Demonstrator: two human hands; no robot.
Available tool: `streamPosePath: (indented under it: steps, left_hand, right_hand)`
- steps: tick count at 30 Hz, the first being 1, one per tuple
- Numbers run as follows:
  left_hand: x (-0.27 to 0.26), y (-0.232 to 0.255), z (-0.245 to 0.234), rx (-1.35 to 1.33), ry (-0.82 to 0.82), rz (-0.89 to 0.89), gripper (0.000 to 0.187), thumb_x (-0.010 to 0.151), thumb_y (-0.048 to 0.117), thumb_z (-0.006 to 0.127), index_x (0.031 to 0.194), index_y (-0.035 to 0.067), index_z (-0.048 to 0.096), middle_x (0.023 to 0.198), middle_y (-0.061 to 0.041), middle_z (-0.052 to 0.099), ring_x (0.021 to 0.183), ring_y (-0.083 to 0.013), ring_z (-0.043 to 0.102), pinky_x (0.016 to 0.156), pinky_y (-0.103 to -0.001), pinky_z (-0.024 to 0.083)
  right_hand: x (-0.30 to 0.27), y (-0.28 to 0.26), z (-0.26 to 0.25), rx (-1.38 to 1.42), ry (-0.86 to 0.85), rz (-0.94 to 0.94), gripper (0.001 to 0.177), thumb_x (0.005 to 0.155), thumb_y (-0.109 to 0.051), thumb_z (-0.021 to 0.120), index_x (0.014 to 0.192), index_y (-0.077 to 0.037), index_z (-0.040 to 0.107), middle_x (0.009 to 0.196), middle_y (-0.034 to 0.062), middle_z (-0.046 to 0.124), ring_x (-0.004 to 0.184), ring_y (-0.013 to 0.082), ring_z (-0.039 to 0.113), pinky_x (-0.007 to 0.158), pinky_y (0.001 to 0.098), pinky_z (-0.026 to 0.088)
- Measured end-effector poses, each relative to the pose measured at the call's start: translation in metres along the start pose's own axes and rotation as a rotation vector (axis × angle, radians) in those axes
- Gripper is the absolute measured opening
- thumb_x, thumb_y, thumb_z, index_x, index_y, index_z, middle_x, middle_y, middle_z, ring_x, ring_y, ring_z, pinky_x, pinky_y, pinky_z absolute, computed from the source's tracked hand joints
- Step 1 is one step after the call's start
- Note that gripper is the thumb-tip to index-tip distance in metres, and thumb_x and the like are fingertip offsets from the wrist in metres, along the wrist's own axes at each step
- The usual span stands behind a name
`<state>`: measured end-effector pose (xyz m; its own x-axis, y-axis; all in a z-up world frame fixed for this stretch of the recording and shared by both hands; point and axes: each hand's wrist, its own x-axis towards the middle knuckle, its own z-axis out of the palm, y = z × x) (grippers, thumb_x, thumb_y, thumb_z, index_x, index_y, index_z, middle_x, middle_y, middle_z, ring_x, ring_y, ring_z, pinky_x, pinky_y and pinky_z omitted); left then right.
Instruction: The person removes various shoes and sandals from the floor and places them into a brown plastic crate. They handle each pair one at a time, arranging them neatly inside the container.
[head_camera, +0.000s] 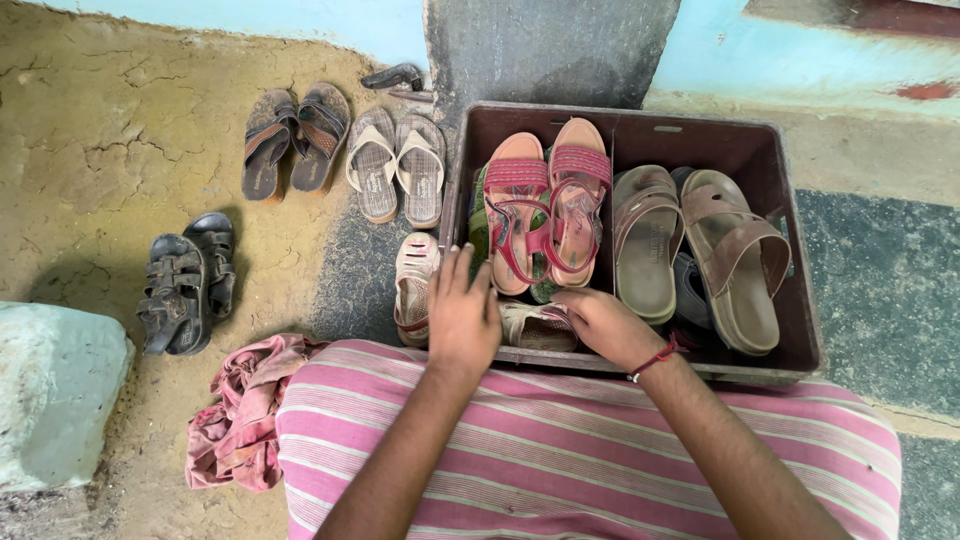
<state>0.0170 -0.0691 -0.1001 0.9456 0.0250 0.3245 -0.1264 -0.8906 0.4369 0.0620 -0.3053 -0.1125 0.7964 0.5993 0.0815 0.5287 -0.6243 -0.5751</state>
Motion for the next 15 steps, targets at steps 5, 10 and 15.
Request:
streamPosePath:
  steps: [5, 10, 15]
  left_hand:
    - [0.002, -0.036, -0.016, 0.125, -0.049, -0.112, 0.050, 0.094, 0.023, 0.060, 0.142, 0.008, 0.057, 0.155, -0.022, 0.040, 0.146, -0.0362, 0.031, 0.118, -0.058, 0.025]
    - [0.010, -0.077, -0.021, 0.136, -0.111, -0.199, 0.047, 0.105, 0.028, 0.055, 0.149, 0.012, 0.050, 0.156, -0.019, 0.043, 0.147, -0.0353, 0.035, 0.121, -0.055, 0.025]
    - [0.014, -0.114, -0.020, 0.202, -0.089, -0.219, 0.047, 0.099, 0.025, 0.056, 0.143, 0.010, 0.055, 0.154, -0.017, 0.049, 0.144, -0.0347, 0.043, 0.120, -0.053, 0.031]
  right_hand:
    - [-0.001, -0.016, -0.009, 0.050, 0.022, 0.021, 0.030, 0.091, -0.002, 0.058, 0.118, -0.001, 0.070, 0.113, 0.0211, 0.073, 0.105, 0.0376, 0.071, 0.089, 0.0423, 0.057]
    - [-0.003, -0.031, -0.017, 0.064, 0.082, 0.034, 0.031, 0.091, -0.001, 0.057, 0.119, -0.001, 0.070, 0.118, 0.0207, 0.072, 0.107, 0.0375, 0.070, 0.090, 0.0415, 0.057]
    - [0.003, -0.056, -0.026, 0.096, 0.171, 0.012, 0.031, 0.092, 0.000, 0.057, 0.121, -0.001, 0.069, 0.124, 0.0183, 0.072, 0.106, 0.0362, 0.071, 0.087, 0.0396, 0.057]
